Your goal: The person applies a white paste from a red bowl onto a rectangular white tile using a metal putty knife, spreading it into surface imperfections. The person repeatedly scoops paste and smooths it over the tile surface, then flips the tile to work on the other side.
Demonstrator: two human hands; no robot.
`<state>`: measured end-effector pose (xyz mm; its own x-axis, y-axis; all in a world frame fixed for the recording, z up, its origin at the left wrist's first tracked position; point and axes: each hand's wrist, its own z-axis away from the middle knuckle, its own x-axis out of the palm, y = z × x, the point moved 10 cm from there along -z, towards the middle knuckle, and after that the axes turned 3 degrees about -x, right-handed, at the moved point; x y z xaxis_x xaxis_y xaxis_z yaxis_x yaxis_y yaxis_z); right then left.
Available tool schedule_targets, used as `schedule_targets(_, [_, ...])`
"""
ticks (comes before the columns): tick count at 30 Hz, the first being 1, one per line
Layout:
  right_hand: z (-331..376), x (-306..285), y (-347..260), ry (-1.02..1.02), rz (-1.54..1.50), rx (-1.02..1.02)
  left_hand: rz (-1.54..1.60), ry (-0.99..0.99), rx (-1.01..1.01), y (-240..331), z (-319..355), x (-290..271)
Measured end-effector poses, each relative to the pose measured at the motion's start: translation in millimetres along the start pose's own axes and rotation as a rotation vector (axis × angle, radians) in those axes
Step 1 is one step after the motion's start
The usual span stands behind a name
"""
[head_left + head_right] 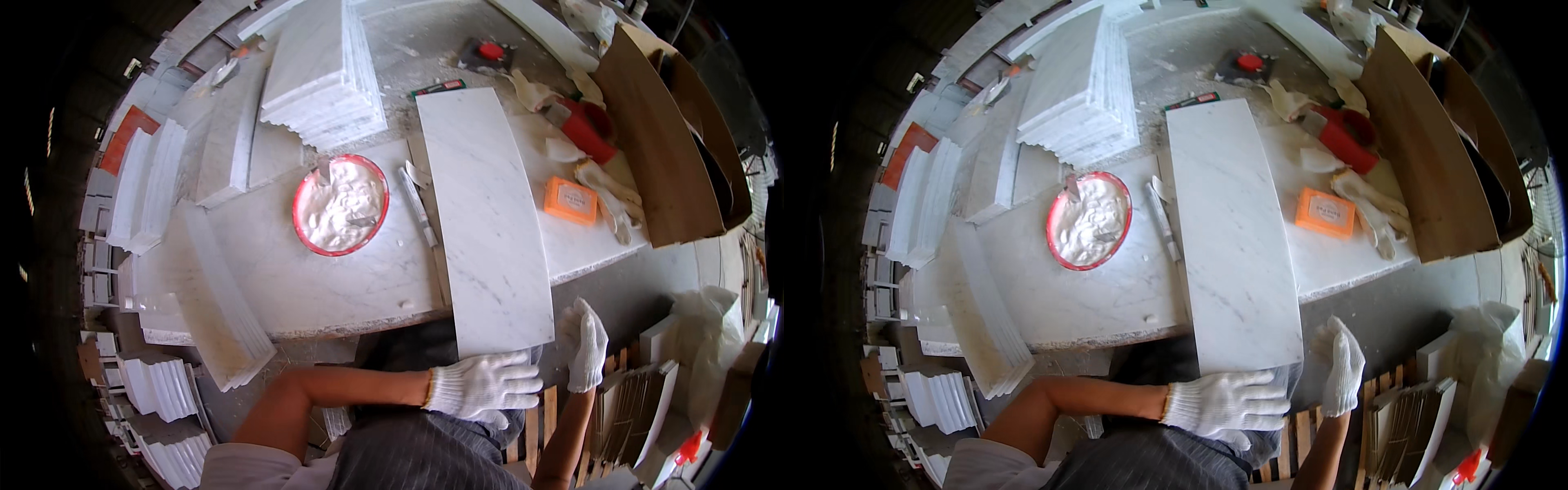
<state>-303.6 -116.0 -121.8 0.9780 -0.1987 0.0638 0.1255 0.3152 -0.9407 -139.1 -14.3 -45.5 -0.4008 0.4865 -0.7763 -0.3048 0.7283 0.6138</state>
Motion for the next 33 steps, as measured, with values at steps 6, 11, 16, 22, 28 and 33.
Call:
schedule_targets(6, [15, 24, -12, -0.23, 0.225, -0.084, -0.108, 0.427, -0.103, -33, 34, -41])
schedule_targets(11, [28, 36, -16, -0.358, 0.28, -0.046, -0.403, 0.225, -0.367, -81, 24, -79])
schedule_targets(16, [39, 29, -11, -0.413, 0.352, 0.073, -0.548, 0.355, -0.538, -137, 2, -135])
schedule_targets(22, [58, -3, 8, -0.392, 0.467, 0.017, -0.681, 0.586, -0.74, -222, -21, -196])
schedule_targets(28, [84, 12, -2, -0.428, 0.299, 0.177, -0.75, 0.396, -0.847, -255, -40, -203])
schedule_targets(33, [49, 25, -54, -0.198, 0.128, -0.111, -0.76, 0.163, -0.551, -182, -54, -139])
